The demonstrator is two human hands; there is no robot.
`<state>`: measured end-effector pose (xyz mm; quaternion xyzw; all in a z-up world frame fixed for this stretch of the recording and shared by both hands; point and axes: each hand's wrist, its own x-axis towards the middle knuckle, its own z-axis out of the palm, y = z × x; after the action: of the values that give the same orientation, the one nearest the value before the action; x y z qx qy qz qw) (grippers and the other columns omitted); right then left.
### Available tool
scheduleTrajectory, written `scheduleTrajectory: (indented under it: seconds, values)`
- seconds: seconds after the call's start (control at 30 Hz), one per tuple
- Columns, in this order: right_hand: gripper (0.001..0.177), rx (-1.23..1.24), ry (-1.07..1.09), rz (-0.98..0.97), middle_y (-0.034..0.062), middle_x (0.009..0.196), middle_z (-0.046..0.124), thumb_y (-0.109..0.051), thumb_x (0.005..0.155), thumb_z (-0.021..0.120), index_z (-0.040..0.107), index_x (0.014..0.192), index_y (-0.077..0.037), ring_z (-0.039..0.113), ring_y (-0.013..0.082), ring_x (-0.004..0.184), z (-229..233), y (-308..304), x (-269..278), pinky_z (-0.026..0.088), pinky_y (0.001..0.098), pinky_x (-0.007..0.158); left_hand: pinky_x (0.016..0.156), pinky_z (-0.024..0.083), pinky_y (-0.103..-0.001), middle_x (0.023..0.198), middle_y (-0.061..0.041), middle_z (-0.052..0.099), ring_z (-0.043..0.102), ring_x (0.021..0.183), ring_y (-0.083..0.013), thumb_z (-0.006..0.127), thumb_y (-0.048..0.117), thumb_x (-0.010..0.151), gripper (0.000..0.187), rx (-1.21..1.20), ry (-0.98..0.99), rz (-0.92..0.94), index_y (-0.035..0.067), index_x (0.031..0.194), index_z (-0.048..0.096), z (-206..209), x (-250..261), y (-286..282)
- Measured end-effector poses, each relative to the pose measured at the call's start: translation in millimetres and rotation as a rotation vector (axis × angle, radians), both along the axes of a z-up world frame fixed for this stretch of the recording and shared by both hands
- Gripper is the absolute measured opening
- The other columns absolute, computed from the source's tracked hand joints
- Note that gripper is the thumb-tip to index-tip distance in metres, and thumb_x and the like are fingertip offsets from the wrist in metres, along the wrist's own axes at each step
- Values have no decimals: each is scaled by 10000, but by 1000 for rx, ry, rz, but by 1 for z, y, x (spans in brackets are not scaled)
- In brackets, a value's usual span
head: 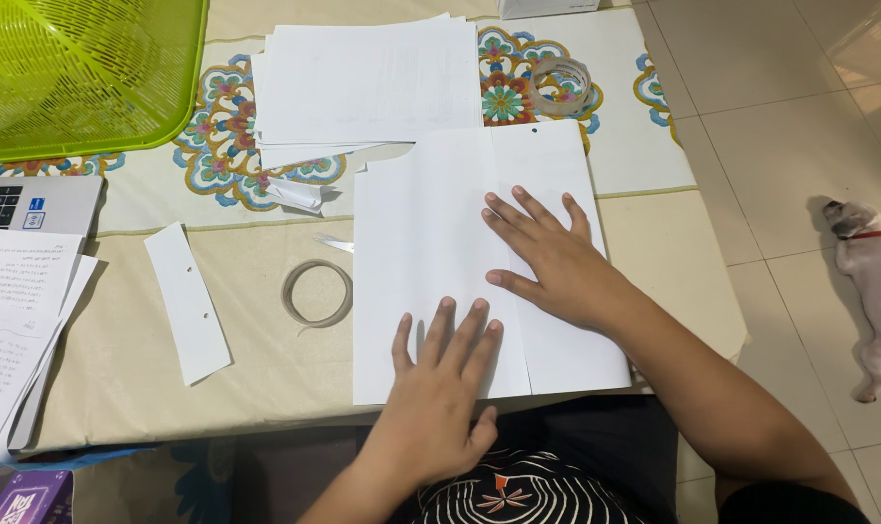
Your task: The person tapes a white sheet to a brown cardboard piece, then stacks and aligns several printed sheets. They use scissors to cut tape and trim the edges of the stacked papers, preparing a paper bundle.
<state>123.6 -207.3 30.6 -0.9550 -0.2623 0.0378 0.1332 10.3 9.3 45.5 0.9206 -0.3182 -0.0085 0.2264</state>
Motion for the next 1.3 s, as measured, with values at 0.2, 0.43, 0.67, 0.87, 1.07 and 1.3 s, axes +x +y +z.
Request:
scheduleTrajectory:
  seconds: [0.2, 0.43, 0.67, 0.87, 1.07, 1.3]
  values:
    - [769, 35, 9, -9, 42, 1669, 246, -587, 935, 544, 353, 1563, -187, 156, 233, 1541, 1, -1, 3, 53, 583, 1184, 1066, 315, -627, 1289, -114, 594, 548, 1210, -320, 600, 272, 953, 414, 97, 150, 22, 62, 1310, 591, -6, 54, 4]
    - [776, -3, -10, -5, 37, 1667, 243, -556, 928, 560, 340, 1564, -171, 157, 228, 1539, 0, -1, 3, 57, 583, 1179, 1102, 411, -439, 1473, -199, 528, 500, 1369, -323, 676, 169, 874, 579, 3, -309, 54, -63, 1386, 537, -48, 124, -15]
    - [844, -76, 64, -16, 34, 1663, 227, -556, 897, 609, 327, 1586, -159, 149, 222, 1535, 15, 3, 5, 98, 595, 1177, 1108, 386, -462, 1476, -165, 529, 479, 1384, -293, 664, 250, 869, 618, 88, -329, 87, -49, 1392, 528, -54, 124, -19]
    - [953, -131, 202, -57, 32, 1663, 223, -513, 813, 732, 320, 1598, -167, 139, 209, 1543, 29, 9, 12, 153, 584, 1190, 1129, 370, -473, 1488, -179, 509, 455, 1400, -300, 655, 281, 883, 660, 128, -319, 126, -78, 1415, 500, -57, 118, -27]
    - [981, -87, 233, -82, 58, 1688, 229, -457, 763, 804, 355, 1578, -146, 100, 259, 1553, 30, 13, 16, 156, 598, 1179, 1159, 329, -499, 1504, -192, 484, 425, 1422, -328, 687, 245, 879, 656, -66, -247, 112, -82, 1415, 496, -58, 116, -21]
    - [892, -13, 58, 25, 185, 1563, 379, -366, 695, 869, 470, 1427, -48, 230, 336, 1519, 33, 16, 16, 256, 540, 1153, 1170, 305, -531, 1550, -233, 419, 418, 1418, -369, 705, 187, 886, 647, -201, -178, 93, -85, 1425, 473, -49, 115, -16]
